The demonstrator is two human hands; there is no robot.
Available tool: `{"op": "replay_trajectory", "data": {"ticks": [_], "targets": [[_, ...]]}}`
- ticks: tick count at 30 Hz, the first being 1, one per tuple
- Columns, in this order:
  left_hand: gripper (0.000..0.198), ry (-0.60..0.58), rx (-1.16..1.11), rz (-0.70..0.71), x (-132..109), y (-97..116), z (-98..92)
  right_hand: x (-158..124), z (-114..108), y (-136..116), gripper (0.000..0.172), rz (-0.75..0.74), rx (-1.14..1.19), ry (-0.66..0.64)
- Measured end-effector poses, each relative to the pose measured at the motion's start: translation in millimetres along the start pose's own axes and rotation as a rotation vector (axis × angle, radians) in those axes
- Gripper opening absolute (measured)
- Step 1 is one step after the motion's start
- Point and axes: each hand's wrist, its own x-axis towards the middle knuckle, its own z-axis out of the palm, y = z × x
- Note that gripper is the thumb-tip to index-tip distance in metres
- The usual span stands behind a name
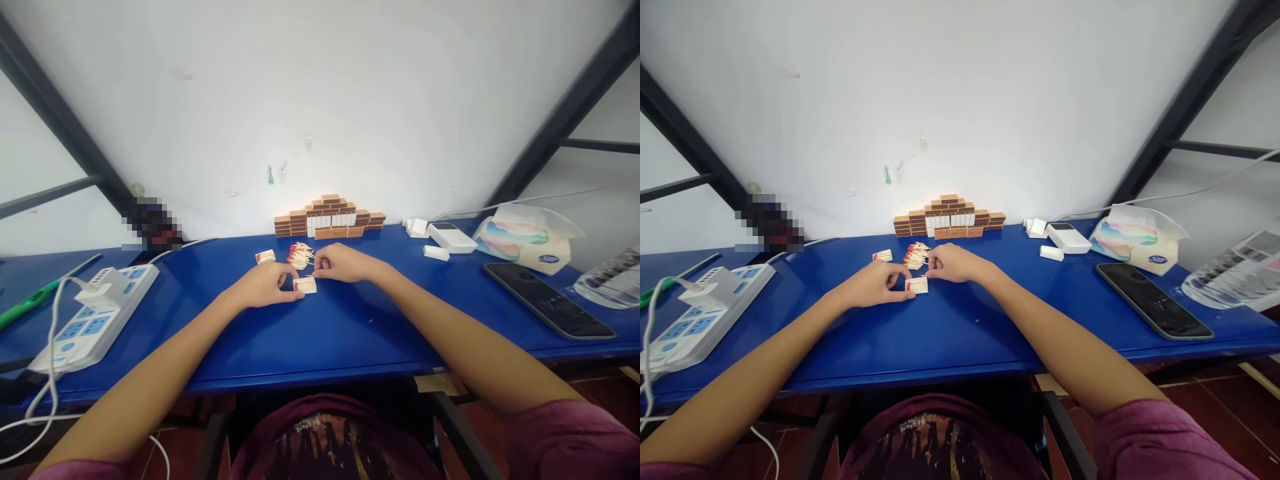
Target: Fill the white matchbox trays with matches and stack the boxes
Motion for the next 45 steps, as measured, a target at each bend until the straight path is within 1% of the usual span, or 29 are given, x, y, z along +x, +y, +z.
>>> {"op": "replay_trajectory", "data": {"ticks": [1, 3, 5, 7, 9, 10, 12, 14, 18, 21, 25, 29, 33, 37, 40, 41, 44, 45], "targets": [[0.044, -0.027, -0.012, -0.010, 0, 0, 0.7, 1, 1, 1, 0.011, 0.008, 0.011, -0.042], [0.045, -0.036, -0.016, -0.020, 0, 0, 1.8, 1, 3, 2, 0.012, 0.033, 0.006, -0.081], [0.046, -0.034, -0.004, -0.025, 0, 1, 2.0, 1, 3, 2, 0.014, 0.051, -0.047, -0.054], [0.047, -0.033, 0.003, -0.028, 0, 1, 2.0, 0, 2, 0, 0.015, 0.043, -0.100, 0.019], [0.048, -0.027, 0.011, -0.027, 0, 0, 2.2, -2, 1, -4, 0.015, 0.012, -0.079, 0.066], [0.049, -0.022, 0.015, -0.023, 0, 0, 2.6, -3, 1, -7, 0.015, -0.009, -0.040, 0.061], [0.049, -0.021, 0.018, -0.014, 0, -2, 3.3, -5, 1, -13, 0.015, -0.049, 0.039, 0.008], [0.049, -0.025, 0.020, -0.012, 0, -3, 4.0, -6, 4, -19, 0.012, -0.083, 0.048, -0.028], [0.049, -0.025, 0.015, -0.010, 0, -3, 4.2, -6, 11, -24, 0.009, -0.095, -0.049, 0.002], [0.048, -0.032, 0.014, -0.010, 1, -3, 4.0, -5, 12, -24, 0.007, -0.085, -0.057, 0.007], [0.048, -0.026, 0.004, -0.005, 0, -3, 3.5, -5, 9, -23, 0.007, -0.108, -0.040, 0.012], [0.049, -0.016, 0.027, 0.000, 0, -4, 2.2, -7, 3, -22, 0.011, -0.096, -0.028, 0.073], [0.048, 0.058, 0.059, 0.009, 1, -4, 3.5, -8, -1, -21, 0.014, -0.108, -0.020, 0.115], [0.047, 0.022, 0.024, 0.003, 1, -1, 6.8, -7, -3, -21, 0.017, -0.090, -0.028, 0.194], [0.048, 0.055, 0.002, 0.003, -1, 3, 6.6, -6, -3, -18, 0.018, -0.046, -0.029, 0.253], [0.048, 0.056, -0.003, 0.006, -1, 4, 6.0, -5, -2, -17, 0.018, -0.033, -0.032, 0.263], [0.047, 0.010, -0.015, 0.013, -1, 5, 4.2, -1, 5, -9, 0.017, -0.015, -0.048, 0.280], [0.047, 0.015, -0.013, 0.013, -2, 5, 3.8, 1, 8, -6, 0.016, -0.021, -0.048, 0.280]]}}
